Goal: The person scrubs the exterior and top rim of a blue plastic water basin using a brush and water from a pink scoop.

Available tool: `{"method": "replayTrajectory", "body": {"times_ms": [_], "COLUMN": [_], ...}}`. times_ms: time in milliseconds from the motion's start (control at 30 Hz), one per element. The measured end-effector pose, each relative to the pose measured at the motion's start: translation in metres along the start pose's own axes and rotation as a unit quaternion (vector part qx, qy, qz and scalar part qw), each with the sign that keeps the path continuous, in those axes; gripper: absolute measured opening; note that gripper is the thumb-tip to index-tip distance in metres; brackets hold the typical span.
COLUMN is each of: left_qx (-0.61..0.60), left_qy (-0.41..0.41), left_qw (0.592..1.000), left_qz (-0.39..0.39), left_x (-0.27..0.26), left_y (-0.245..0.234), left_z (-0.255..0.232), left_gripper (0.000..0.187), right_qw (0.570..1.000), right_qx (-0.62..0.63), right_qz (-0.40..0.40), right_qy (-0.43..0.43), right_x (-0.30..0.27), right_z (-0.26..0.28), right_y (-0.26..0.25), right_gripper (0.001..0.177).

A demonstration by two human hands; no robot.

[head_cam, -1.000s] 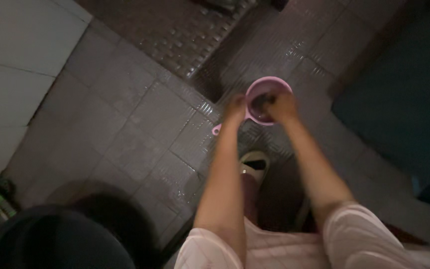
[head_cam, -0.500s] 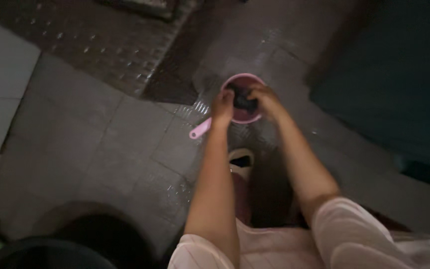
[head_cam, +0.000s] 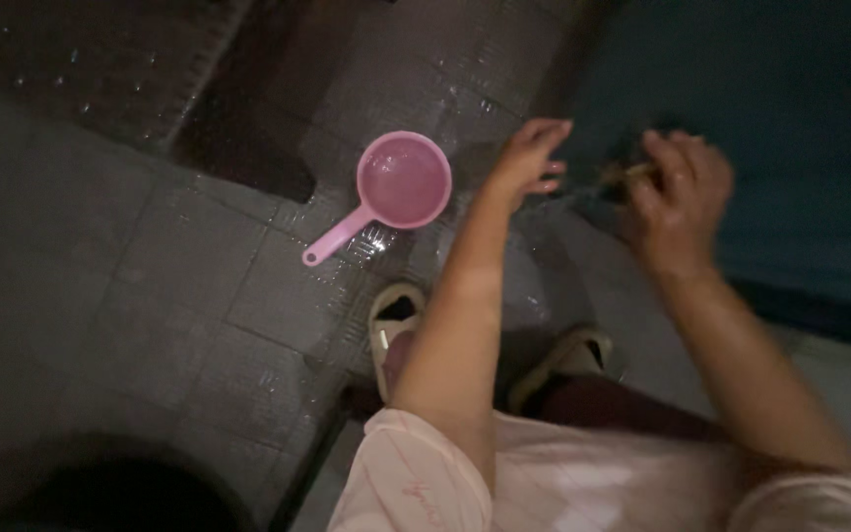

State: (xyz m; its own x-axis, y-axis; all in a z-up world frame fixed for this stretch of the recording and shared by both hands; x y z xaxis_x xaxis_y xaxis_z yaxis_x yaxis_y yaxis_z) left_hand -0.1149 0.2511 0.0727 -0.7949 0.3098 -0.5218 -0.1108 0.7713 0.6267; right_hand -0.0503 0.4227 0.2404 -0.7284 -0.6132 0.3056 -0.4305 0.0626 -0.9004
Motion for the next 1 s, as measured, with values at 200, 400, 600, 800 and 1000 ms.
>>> {"method": "replayTrajectory", "body": {"times_ms": [200,400,600,800,1000], "left_qx": [0.197,0.231,0.35,0.368,0.352], "left_qy": [0.155,0.256,0.123,0.149,0.147], "left_qw": [0.961,0.928,0.901,0.886,0.89], "left_qz": [-0.116,-0.142,-0.227,-0.237,-0.247], "left_x": [0.072,0.081,0.017,-0.007,0.014], "left_y": [-0.056,-0.041,-0.058,-0.063,-0.102], "left_z": [0.061,0.087,0.044,0.039,0.066], "left_gripper": [0.044,0.039,0.043,0.044,0.047], "right_qw": [0.94,0.815,0.974,0.943,0.755], "right_qx": [-0.267,-0.37,0.034,-0.243,-0.404], "right_qz": [0.028,0.306,0.217,0.096,0.357], "right_qy": [-0.212,-0.325,-0.051,-0.206,-0.373], "right_x": [-0.003,-0.002,-0.038,-0.039,-0.01], "right_z": [0.001,0.042,-0.041,-0.046,0.035], "right_y": [0.09,0.161,0.042,0.04,0.146], "right_gripper": [0.052,0.069,0.055,0.034,0.059]}}
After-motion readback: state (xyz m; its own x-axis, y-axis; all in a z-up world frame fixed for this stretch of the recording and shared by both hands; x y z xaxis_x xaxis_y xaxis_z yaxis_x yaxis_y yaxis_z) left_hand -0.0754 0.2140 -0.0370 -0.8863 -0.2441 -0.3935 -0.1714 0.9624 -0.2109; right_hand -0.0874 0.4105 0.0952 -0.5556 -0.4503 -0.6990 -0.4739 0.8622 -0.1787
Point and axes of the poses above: each hand's wrist, its own x-axis towards the middle knuckle, its own y-axis out of the palm, z = x × y, the point moved 3 cm from there along x, towards the middle knuckle, and after that the axes turned 7 degrees about -x, right-handed, at the moved point
